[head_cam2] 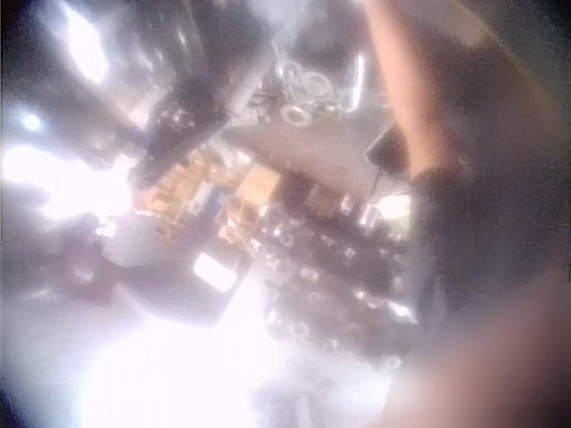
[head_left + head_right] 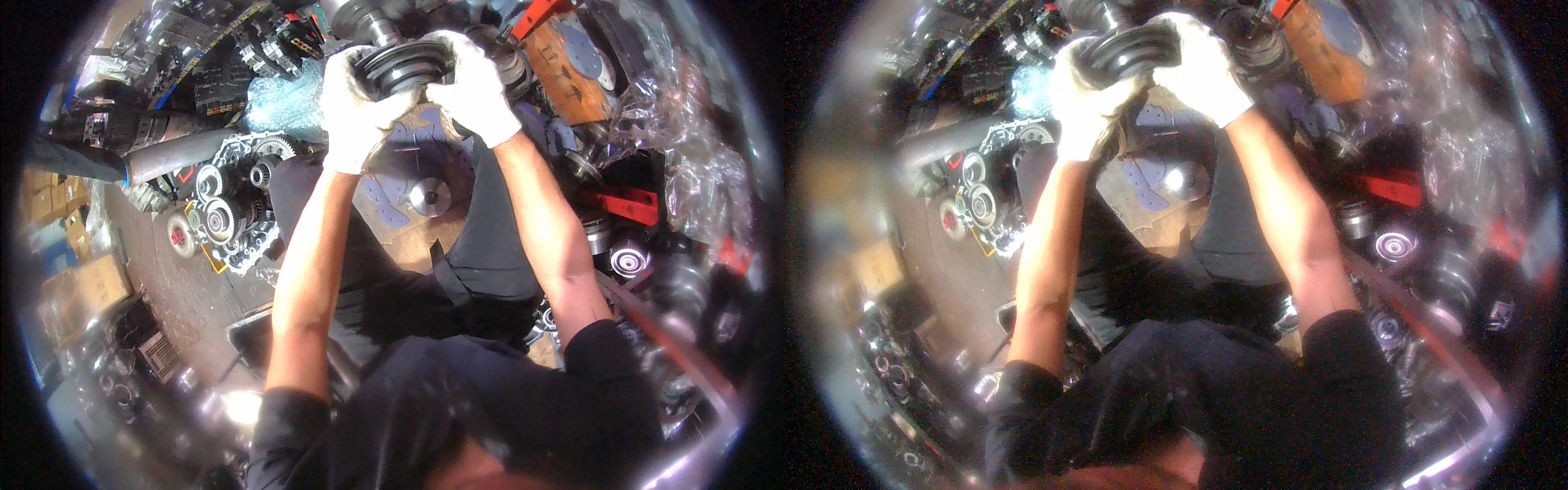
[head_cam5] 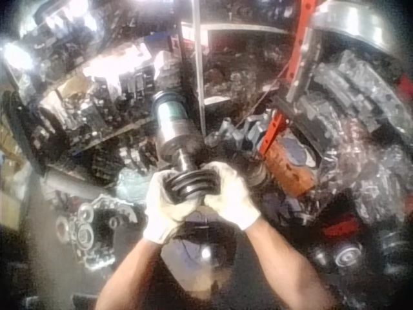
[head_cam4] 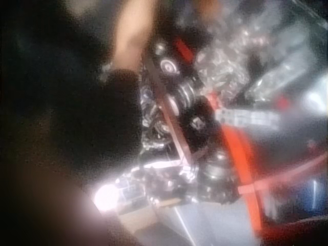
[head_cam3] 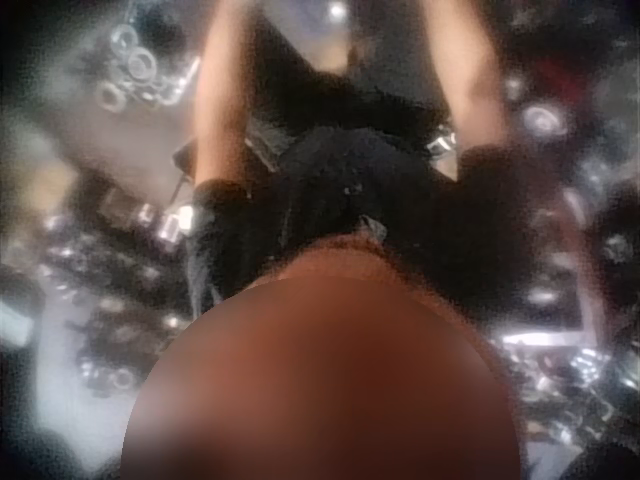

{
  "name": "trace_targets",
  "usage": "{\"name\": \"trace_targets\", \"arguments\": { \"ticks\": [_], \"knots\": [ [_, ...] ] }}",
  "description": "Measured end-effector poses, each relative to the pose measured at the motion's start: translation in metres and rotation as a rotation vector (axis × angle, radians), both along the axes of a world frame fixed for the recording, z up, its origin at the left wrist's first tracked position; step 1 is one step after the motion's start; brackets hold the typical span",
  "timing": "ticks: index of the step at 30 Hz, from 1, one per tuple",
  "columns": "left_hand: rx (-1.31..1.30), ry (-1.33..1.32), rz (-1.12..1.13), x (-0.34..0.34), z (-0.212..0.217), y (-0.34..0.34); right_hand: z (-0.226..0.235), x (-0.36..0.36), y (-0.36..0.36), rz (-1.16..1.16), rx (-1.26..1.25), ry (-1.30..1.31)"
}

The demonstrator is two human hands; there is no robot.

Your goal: The person puts on white gloves and then uses a cloth to wipe a cylindrical metal part. They rotate the part and continue wiping different surfaces before placing it back onto a vertical shaft.

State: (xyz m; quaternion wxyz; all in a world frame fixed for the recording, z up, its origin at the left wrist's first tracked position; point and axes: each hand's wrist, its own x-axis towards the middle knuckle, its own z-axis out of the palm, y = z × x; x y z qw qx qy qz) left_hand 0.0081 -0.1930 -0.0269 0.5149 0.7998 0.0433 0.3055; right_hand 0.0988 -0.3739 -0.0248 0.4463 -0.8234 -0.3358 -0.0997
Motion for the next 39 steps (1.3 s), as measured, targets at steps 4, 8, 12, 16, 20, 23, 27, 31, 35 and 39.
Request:
{"name": "trace_targets", "arguments": {
  "ticks": [4, 8, 12, 16, 20, 23, 27, 31, 35, 39],
  "knots": [
    [-0.177, -0.037, -0.072, 0.005, -0.004, -0.001, -0.003, 0.001, 0.000, 0.008, 0.017, 0.050],
    [-0.146, -0.019, -0.088, 0.007, -0.004, 0.001, -0.008, 0.002, 0.000, -0.017, -0.004, 0.042],
    [0.071, -0.021, 0.008, 0.004, -0.003, 0.000, -0.007, 0.002, -0.001, -0.013, -0.004, 0.005],
    [-0.205, 0.014, -0.121, 0.006, -0.001, -0.001, -0.002, 0.001, 0.000, -0.012, -0.018, 0.064],
    [-0.161, 0.077, -0.069, -0.003, 0.007, 0.004, 0.003, -0.002, 0.000, -0.016, -0.025, 0.062],
    [-0.285, 0.094, -0.078, -0.011, 0.009, 0.016, 0.006, -0.003, 0.000, -0.013, -0.024, 0.113],
    [0.238, 0.097, 0.139, -0.011, 0.000, 0.039, 0.006, -0.002, -0.001, 0.003, -0.034, 0.191],
    [-0.426, 0.099, 0.208, -0.008, -0.011, 0.060, 0.005, -0.001, -0.003, -0.002, -0.065, 0.131],
    [-1.437, -0.057, -0.200, -0.016, -0.014, 0.068, 0.003, -0.001, -0.004, 0.038, -0.033, 0.159],
    [-1.297, -0.081, -0.301, -0.017, -0.021, 0.079, 0.003, -0.002, -0.004, 0.081, 0.012, 0.157]
  ]
}}
